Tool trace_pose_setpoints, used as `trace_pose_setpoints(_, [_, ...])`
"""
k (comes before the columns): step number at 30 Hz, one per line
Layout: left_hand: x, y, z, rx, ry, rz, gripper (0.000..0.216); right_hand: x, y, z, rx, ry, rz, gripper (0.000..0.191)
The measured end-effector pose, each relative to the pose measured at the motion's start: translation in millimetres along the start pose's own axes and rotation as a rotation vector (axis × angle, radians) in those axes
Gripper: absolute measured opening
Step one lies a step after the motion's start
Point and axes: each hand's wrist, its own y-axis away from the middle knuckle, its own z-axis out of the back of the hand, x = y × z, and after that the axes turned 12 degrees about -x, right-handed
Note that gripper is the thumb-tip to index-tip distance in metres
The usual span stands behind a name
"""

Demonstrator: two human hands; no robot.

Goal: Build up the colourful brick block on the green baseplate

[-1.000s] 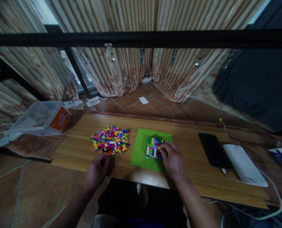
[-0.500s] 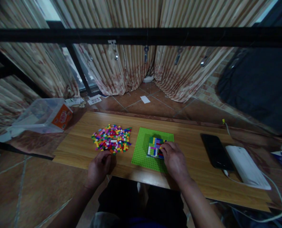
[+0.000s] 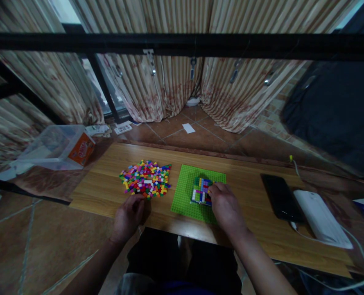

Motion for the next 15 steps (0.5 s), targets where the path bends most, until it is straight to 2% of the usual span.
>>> trace_pose_setpoints(4, [0.7, 0.8, 0.0, 0.01, 0.003, 0.0, 0.015, 3.1, 2.3, 0.6, -0.093, -0.049, -0.027, 0.029])
trace_pose_setpoints(8, [1.5, 1.3, -0.6, 0.009, 0.003, -0.002, 0.015, 2.6, 7.7, 1.1, -0.159, -0.108, -0.12, 0.03])
trace_pose_setpoints(12, [0.9, 1.1, -1.1, -0.007, -0.004, 0.005, 0.014, -3.6, 17.0, 0.0, -0.197, -0.213, -0.302, 0.036])
trace_pose_setpoints(15, [-0.2, 1.0, -0.4, -0.009, -0.01, -0.001, 0.015, -7.0, 23.3, -6.0, -0.24, -0.336, -0.518, 0.044])
